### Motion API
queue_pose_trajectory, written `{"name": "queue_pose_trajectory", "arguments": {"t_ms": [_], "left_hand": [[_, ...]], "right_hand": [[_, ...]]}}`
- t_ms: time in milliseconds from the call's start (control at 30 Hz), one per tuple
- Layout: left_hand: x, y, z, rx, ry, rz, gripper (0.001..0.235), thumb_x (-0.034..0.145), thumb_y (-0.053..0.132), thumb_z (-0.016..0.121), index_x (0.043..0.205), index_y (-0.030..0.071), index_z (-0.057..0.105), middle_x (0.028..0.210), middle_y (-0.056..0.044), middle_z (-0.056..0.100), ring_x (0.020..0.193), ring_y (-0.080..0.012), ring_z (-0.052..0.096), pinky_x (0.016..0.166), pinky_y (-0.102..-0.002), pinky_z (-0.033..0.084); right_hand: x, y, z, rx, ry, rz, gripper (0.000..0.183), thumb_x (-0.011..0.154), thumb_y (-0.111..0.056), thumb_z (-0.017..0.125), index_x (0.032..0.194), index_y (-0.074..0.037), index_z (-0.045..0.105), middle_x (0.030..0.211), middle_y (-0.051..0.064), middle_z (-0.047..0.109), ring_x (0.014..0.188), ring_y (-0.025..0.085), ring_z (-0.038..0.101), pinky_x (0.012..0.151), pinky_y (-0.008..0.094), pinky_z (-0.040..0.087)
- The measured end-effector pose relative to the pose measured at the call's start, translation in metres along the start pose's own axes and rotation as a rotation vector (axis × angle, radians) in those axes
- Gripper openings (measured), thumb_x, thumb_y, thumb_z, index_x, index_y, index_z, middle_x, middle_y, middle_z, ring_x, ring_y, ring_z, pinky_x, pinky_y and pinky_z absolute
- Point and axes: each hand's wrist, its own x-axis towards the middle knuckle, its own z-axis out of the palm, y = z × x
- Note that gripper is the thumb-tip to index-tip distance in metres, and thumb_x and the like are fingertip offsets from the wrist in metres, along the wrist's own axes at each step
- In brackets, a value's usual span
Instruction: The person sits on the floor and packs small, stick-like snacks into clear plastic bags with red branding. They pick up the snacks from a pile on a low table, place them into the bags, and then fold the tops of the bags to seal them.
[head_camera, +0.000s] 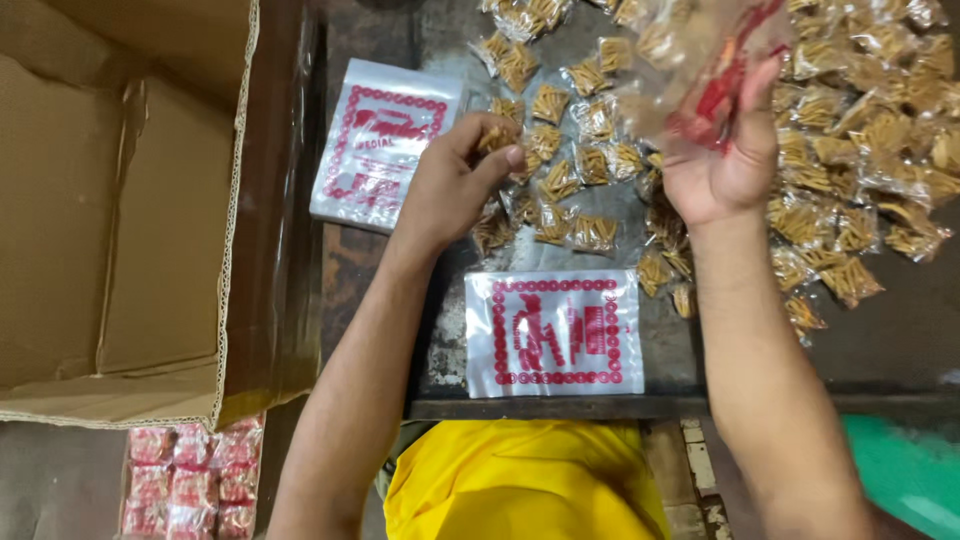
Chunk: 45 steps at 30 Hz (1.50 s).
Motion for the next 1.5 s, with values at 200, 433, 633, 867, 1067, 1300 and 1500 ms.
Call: {"name": "queue_pose_trajectory", "arguments": {"t_ms": [200,433,633,867,1067,1300,1500], "left_hand": [[0.003,-0.02,0.003,0.05,0.054,0.055,0.025,0.097,0.018,0.082,0.122,0.02,0.08,0.099,0.004,0.062,0.085,-0.0101,0.055,0.078,-0.024,0.045],[0.0,-0.002,0.005,0.009,0.088,-0.04,0.024,0.098,0.017,0.081,0.121,0.014,0.075,0.086,0.006,0.06,0.074,-0.0063,0.048,0.068,-0.022,0.04],[0.001,-0.006,0.005,0.106,0.078,0.005,0.025,0.098,0.013,0.079,0.123,0.014,0.077,0.108,-0.001,0.068,0.089,-0.0124,0.065,0.075,-0.025,0.054],[-0.002,0.009,-0.007,0.111,0.041,-0.003,0.022,0.103,0.015,0.068,0.125,0.013,0.07,0.108,-0.004,0.074,0.093,-0.0153,0.071,0.077,-0.027,0.063],[0.006,0.019,0.033,0.498,-0.38,0.211,0.013,0.094,0.009,0.072,0.107,0.01,0.075,0.1,-0.008,0.073,0.092,-0.0276,0.069,0.078,-0.043,0.052],[0.041,0.079,0.097,1.197,-1.091,0.094,0.038,0.104,0.027,0.069,0.142,0.028,0.065,0.109,0.0,0.076,0.099,-0.0232,0.072,0.085,-0.043,0.066],[0.061,0.074,0.105,1.292,-1.177,0.048,0.048,0.107,0.025,0.063,0.153,0.04,0.059,0.131,-0.004,0.071,0.114,-0.0324,0.069,0.09,-0.05,0.062]], "right_hand": [[-0.001,-0.005,-0.003,0.075,0.087,0.035,0.071,0.091,-0.041,0.088,0.154,-0.014,0.066,0.142,0.014,0.076,0.126,0.037,0.077,0.099,0.053,0.071],[0.0,-0.002,-0.006,0.046,-0.023,0.06,0.066,0.096,-0.047,0.085,0.151,-0.015,0.068,0.145,0.01,0.073,0.139,0.032,0.07,0.124,0.058,0.061],[0.001,-0.004,-0.015,0.018,-0.073,0.051,0.052,0.099,-0.049,0.088,0.14,-0.018,0.078,0.14,0.005,0.076,0.137,0.029,0.071,0.114,0.041,0.064],[-0.001,-0.004,-0.025,0.03,-0.103,-0.001,0.051,0.103,-0.049,0.087,0.145,-0.021,0.077,0.146,0.003,0.075,0.148,0.029,0.07,0.132,0.046,0.063],[0.0,-0.007,-0.012,0.019,-0.071,-0.039,0.043,0.101,-0.046,0.089,0.136,-0.023,0.079,0.136,0.001,0.077,0.137,0.028,0.073,0.124,0.05,0.063],[0.007,-0.001,-0.025,0.03,-0.142,-0.054,0.04,0.109,-0.047,0.072,0.136,-0.019,0.074,0.134,0.0,0.077,0.132,0.021,0.072,0.129,0.049,0.059],[0.006,-0.006,-0.025,0.132,-0.047,-0.031,0.037,0.104,-0.041,0.077,0.129,-0.014,0.077,0.124,0.003,0.08,0.115,0.018,0.076,0.109,0.039,0.063]]}}
